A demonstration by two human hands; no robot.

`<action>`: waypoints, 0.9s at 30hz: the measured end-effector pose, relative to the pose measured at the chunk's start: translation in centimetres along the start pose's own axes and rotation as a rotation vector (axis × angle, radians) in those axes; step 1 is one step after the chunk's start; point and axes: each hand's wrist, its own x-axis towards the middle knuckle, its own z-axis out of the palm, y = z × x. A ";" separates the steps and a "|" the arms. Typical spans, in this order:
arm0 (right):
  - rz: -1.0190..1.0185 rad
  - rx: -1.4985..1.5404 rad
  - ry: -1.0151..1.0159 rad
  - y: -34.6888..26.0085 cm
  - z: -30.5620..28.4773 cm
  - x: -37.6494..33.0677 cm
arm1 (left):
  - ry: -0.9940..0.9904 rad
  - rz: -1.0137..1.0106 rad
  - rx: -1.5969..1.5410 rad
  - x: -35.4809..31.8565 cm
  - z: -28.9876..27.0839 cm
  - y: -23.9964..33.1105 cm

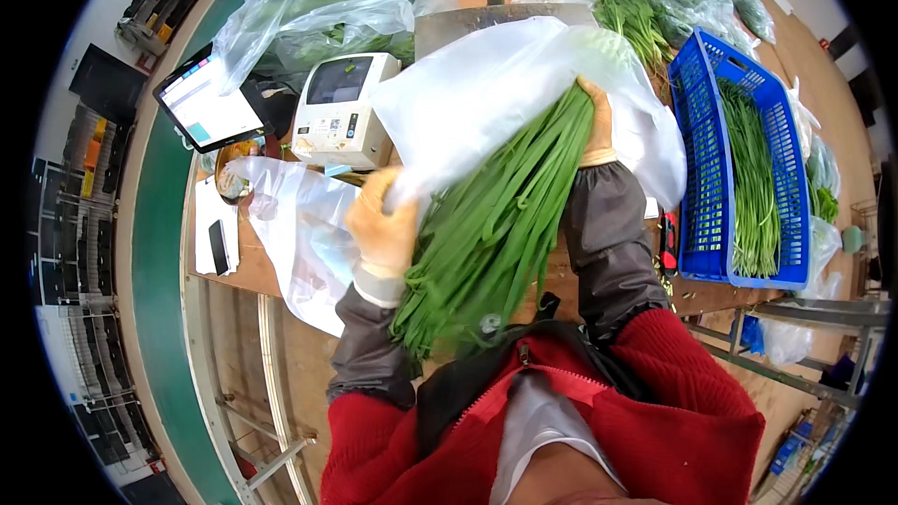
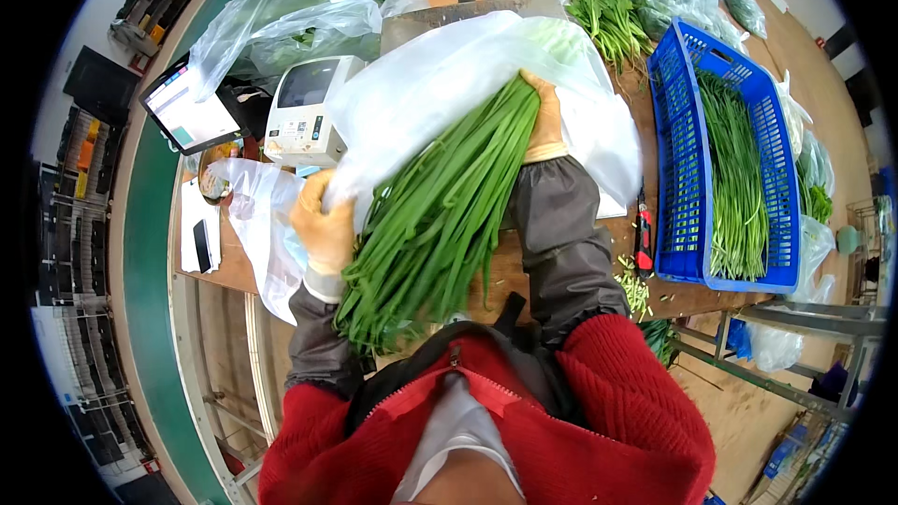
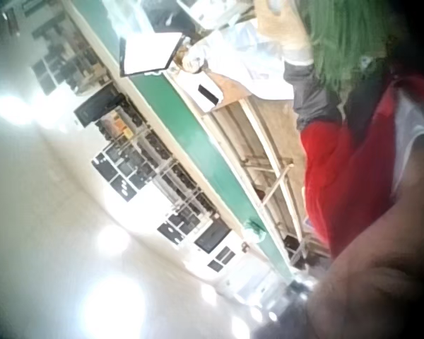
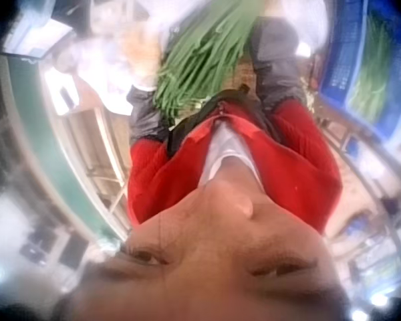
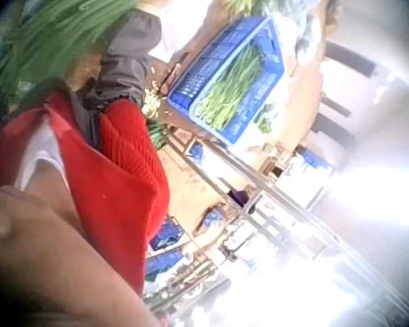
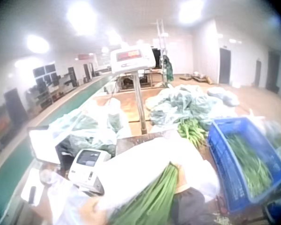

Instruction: The person gathers green onions from a blue basket, trims the root ends with a knife, and places the trimmed bunches into plastic bags on a table. The person repeats this process for multiple bunches, arranging them in bags and on the table.

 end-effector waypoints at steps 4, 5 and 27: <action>-0.413 -0.127 0.337 2.2 -2.0 1.9 | -0.073 0.259 0.047 -0.5 -0.6 0.9; -0.515 -0.287 0.157 1.0 -4.3 3.3 | -0.127 0.372 0.091 -0.3 -0.8 0.3; -0.679 -1.160 0.396 -11.0 -3.2 11.9 | -0.418 -0.231 -0.225 5.4 -8.1 3.2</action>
